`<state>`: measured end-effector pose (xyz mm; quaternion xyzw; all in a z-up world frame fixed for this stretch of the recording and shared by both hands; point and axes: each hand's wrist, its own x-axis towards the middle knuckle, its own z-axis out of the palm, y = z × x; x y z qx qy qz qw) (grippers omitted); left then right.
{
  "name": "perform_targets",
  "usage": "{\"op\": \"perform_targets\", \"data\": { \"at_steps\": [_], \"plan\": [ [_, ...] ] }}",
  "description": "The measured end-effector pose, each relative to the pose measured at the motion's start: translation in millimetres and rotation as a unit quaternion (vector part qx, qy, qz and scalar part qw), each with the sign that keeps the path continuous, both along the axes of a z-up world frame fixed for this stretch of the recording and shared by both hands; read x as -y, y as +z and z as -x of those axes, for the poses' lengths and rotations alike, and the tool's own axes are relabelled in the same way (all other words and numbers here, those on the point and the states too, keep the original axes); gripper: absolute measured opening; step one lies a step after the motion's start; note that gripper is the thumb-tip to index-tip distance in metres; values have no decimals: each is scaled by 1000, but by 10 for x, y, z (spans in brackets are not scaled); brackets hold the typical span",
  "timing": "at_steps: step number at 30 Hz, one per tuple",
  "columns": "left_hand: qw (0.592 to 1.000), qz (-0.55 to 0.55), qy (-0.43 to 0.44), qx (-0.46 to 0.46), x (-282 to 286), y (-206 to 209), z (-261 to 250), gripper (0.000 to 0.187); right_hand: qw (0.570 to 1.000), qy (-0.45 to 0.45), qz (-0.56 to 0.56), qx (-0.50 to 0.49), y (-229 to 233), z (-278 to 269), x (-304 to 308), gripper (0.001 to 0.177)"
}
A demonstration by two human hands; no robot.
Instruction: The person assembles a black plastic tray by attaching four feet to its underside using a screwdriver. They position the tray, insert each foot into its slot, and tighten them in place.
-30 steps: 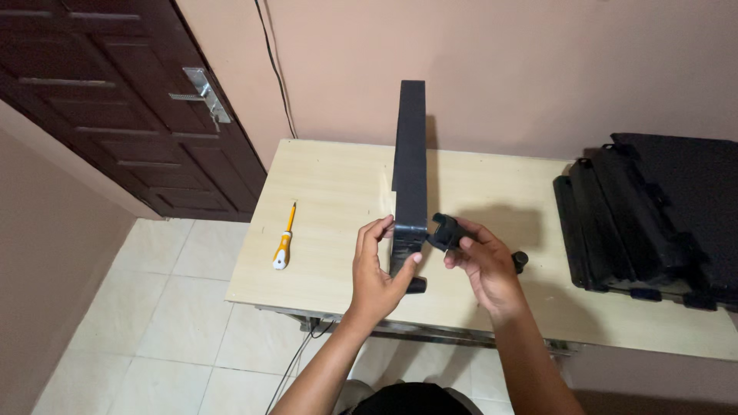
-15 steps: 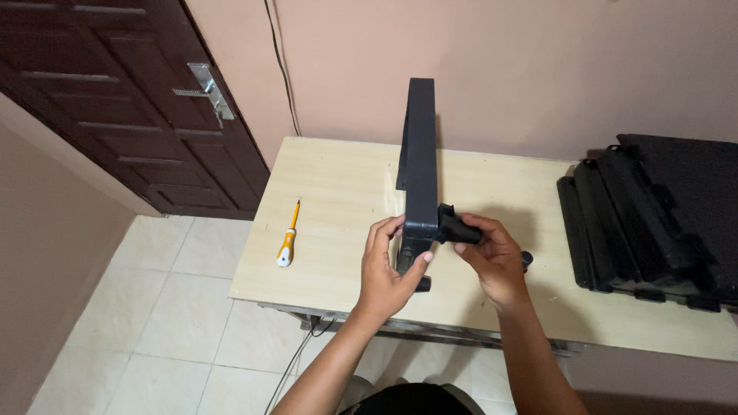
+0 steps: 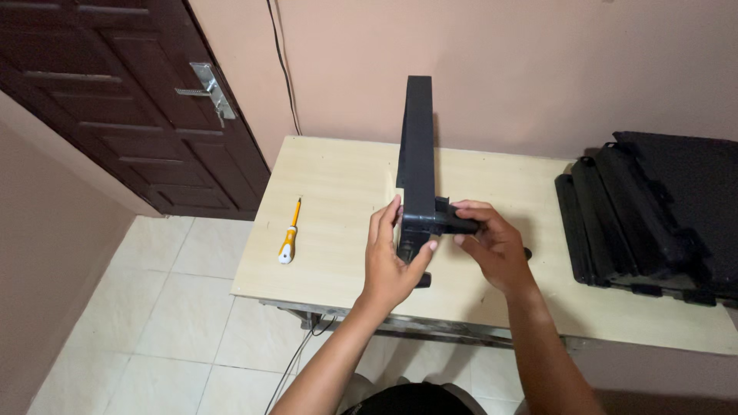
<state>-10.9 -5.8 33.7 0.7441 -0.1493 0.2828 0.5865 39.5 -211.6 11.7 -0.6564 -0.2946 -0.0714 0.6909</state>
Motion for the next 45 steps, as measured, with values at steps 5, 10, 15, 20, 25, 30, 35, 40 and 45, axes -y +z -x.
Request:
{"op": "perform_targets", "data": {
  "at_steps": [5,10,15,20,25,30,35,40,45],
  "plan": [
    [997,-51,46,41,18,-2,-35,81,999,30,26,16,77,-44,15,35],
    [999,-19,41,29,37,33,-48,74,997,36,62,40,191,-74,-9,35],
    [996,-40,70,43,34,33,-77,68,996,39,68,37,204,-115,-1,34],
    [997,-41,63,34,33,25,-67,71,996,48,68,40,192,-117,27,33],
    [998,-33,54,28,46,40,-60,69,995,51,69,44,208,-112,50,33],
    [998,-33,50,28,64,28,-47,69,998,25,46,35,115,-81,25,33],
    [998,-28,53,32,80,33,-35,71,998,36,12,42,41,-86,-8,36],
    [996,-52,72,33,84,6,-33,76,997,37,1,60,27,-94,-54,36],
    [993,-81,84,18,93,-57,-12,79,996,4,53,74,12,-88,-8,36]
  ]
}}
